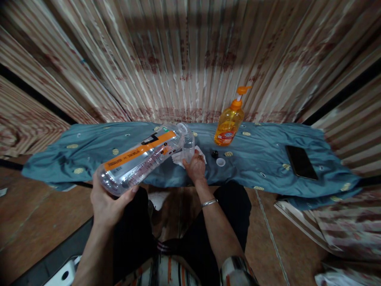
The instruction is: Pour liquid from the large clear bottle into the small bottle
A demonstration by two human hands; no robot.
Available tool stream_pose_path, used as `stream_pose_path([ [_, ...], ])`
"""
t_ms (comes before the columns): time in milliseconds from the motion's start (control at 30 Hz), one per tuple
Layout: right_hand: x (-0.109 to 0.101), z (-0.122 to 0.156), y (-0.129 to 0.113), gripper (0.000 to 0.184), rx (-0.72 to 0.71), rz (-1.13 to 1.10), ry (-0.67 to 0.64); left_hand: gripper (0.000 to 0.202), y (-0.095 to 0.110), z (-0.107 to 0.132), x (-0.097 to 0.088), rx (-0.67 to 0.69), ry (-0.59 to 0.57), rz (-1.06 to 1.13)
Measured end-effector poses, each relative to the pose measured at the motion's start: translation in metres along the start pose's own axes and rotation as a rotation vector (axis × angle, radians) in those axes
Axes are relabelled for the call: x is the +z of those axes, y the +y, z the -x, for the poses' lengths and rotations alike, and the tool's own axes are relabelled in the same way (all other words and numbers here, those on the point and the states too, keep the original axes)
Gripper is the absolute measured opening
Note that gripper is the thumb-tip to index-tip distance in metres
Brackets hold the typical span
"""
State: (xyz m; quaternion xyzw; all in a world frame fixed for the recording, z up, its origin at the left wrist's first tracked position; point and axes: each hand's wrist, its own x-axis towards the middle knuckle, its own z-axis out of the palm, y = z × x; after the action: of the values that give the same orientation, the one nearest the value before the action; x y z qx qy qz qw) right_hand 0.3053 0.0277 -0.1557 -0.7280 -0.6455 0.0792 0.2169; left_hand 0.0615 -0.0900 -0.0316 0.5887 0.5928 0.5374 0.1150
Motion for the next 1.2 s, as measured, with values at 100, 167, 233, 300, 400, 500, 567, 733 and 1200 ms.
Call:
stream_pose_path([
  [100, -0.001, 0.0, -0.001, 0.063, 0.054, -0.029, -0.021, 0.098, 0.001, 0.0, 0.0, -0.003, 0.0, -0.013],
  [167, -0.001, 0.0, -0.001, 0.062, 0.055, -0.043, -0.014, 0.097, 0.002, 0.001, 0.001, -0.004, 0.005, -0.019],
  [233, -0.001, -0.001, -0.001, 0.061, 0.048, -0.054, -0.003, 0.097, 0.003, 0.001, 0.002, -0.003, 0.011, -0.023],
  [300, -0.002, -0.001, -0.001, 0.061, 0.044, -0.068, -0.001, 0.097, 0.004, 0.001, 0.003, -0.004, 0.016, -0.027],
  [400, -0.004, -0.001, -0.001, 0.062, 0.057, -0.085, -0.019, 0.098, 0.005, 0.001, 0.004, -0.006, 0.019, -0.023],
  [500, -0.008, -0.001, -0.001, 0.063, 0.076, -0.092, -0.038, 0.098, 0.006, 0.0, 0.005, 0.002, 0.011, -0.01],
  [567, -0.009, 0.0, -0.001, 0.062, 0.074, -0.097, -0.04, 0.098, 0.005, 0.0, 0.006, 0.006, 0.012, -0.013],
  [733, -0.011, 0.0, 0.003, 0.066, 0.023, -0.1, -0.041, 0.097, 0.005, 0.0, 0.006, -0.009, 0.026, -0.027],
  [1200, -0.014, -0.005, 0.008, 0.067, -0.032, 0.027, -0.078, 0.09, 0.007, -0.001, 0.009, 0.002, 0.033, -0.024],
])
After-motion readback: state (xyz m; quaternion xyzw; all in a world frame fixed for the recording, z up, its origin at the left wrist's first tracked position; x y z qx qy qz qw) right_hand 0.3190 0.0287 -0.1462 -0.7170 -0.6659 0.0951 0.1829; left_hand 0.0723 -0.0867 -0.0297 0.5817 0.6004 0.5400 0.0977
